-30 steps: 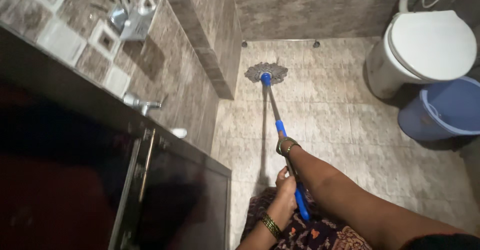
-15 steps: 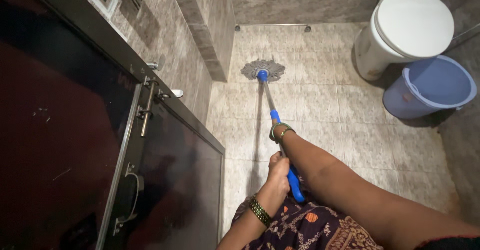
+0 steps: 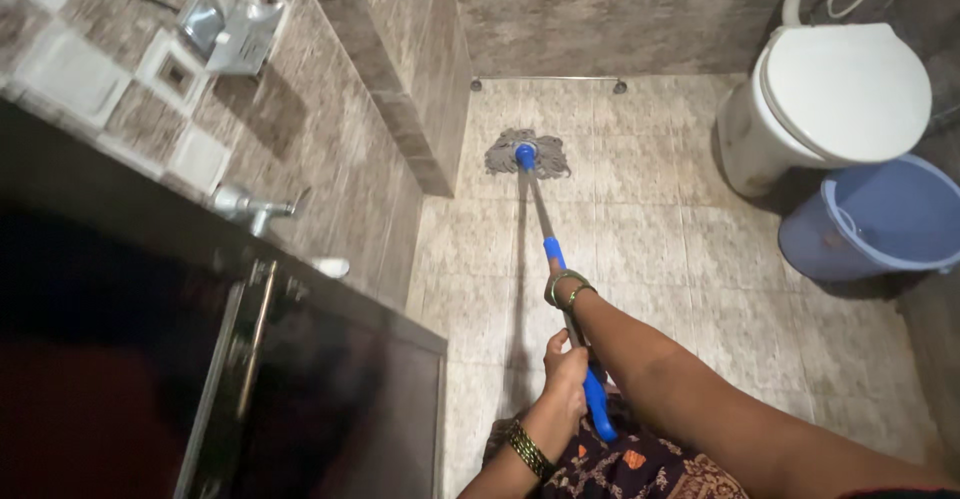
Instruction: The person mops a tiled floor by hand using a mop with a blue handle, maneuvering it around a toilet and a blue bucket.
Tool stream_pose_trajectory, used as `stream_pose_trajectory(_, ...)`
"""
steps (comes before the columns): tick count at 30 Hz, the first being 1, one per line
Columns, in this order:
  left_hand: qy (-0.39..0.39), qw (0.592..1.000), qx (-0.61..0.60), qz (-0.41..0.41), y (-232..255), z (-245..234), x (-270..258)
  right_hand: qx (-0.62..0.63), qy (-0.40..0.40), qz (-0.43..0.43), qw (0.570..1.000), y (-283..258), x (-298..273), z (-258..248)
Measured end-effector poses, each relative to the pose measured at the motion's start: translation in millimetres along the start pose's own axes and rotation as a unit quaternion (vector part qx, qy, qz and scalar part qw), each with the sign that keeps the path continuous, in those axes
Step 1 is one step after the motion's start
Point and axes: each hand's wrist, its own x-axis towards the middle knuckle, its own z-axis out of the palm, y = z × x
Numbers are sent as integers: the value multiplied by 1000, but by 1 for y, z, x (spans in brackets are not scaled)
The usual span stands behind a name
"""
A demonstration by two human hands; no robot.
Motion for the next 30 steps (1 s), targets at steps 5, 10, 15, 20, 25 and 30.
stream_pose_trajectory(5, 19, 1000, -1, 15, 28, 44, 70, -5, 0, 0, 1000, 3, 54, -58)
stream_pose_trajectory(10, -1, 999, -33, 27, 69, 87, 113, -16, 4, -2, 1000, -4, 104, -115)
stream_pose_trajectory(15, -5, 997, -79, 17, 112, 116, 149, -29, 9, -4, 1000, -15, 150, -160)
stream_pose_trajectory(20, -12, 995, -77, 59, 120, 115, 180, -42, 13, -3, 999, -27, 171, -176)
stream_pose_trajectory(25, -10, 995, -79, 67, 96, 94, 181, -26, 68, -25, 997, -24, 152, -150)
stream_pose_trajectory(30, 11, 996, -69, 55, 59, 65, 144, -6, 68, -24, 997, -20, 117, -105)
